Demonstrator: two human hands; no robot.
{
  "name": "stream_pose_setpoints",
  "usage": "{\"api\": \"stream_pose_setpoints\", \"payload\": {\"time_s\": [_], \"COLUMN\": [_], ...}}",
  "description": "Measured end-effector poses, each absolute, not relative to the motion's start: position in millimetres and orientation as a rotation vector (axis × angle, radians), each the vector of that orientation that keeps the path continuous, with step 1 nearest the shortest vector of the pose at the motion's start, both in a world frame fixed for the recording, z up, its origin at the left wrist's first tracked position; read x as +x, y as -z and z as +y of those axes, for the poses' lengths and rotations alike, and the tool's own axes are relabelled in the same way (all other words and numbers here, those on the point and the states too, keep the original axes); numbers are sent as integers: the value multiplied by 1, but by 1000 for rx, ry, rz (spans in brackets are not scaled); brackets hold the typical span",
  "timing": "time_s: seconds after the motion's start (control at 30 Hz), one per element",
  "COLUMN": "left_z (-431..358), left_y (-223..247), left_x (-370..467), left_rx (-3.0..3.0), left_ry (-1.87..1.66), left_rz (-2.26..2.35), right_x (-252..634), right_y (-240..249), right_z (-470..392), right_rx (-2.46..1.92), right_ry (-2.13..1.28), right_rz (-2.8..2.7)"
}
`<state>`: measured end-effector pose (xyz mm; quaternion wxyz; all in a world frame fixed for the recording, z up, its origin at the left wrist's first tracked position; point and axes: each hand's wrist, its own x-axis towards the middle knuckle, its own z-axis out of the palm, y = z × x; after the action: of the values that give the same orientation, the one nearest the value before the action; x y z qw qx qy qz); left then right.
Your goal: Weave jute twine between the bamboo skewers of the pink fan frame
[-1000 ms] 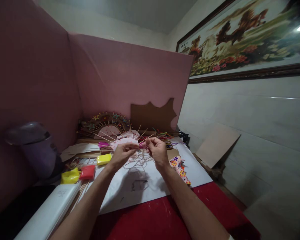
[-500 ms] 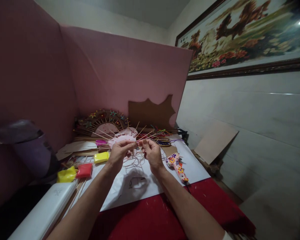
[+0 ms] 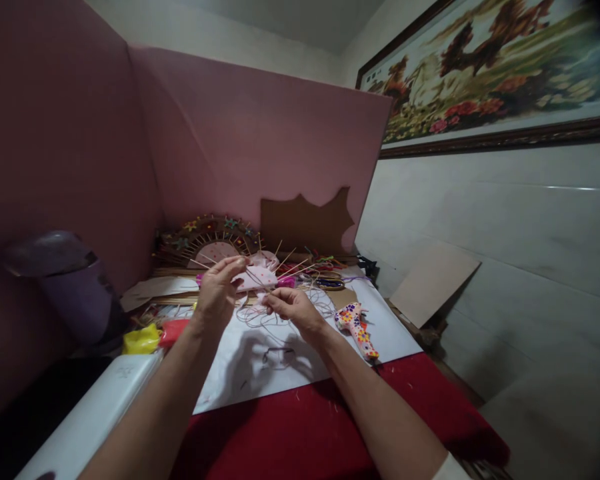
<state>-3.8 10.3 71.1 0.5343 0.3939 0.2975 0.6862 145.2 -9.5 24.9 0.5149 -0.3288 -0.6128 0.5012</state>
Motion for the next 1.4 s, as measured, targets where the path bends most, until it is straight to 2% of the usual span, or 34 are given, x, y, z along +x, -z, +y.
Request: {"api": "stream_pose_setpoints", "payload": {"time_s": [0.27,0.43,0.6,0.77,1.17,1.4], "left_z": [27,24,18,10,11,5], "left_y": [-70,-63,-50,-40,-35,-39], "left_x": [-39,-28,-2,16,23,24], "left_rx": [760,800,990,1139,1308,1368], "left_ry": [-1785,-1655,-1484,-1339,-1266,-1256], "left_rz": [696,751,749,721,799,872], "right_x": [156,161,161,152,155,155], "right_y": [-25,-17,-22,-31,-27,-23], "right_z": [-6,6,4,-9,-2,-6], "right_rx": [-762,-961,-1064,-946,-947,-1036], "right_ry": [-1261,-926,-438,-368,-492,-46], "right_rz": [-1413,-1676,-1539,-1576,-1469,-1616]}}
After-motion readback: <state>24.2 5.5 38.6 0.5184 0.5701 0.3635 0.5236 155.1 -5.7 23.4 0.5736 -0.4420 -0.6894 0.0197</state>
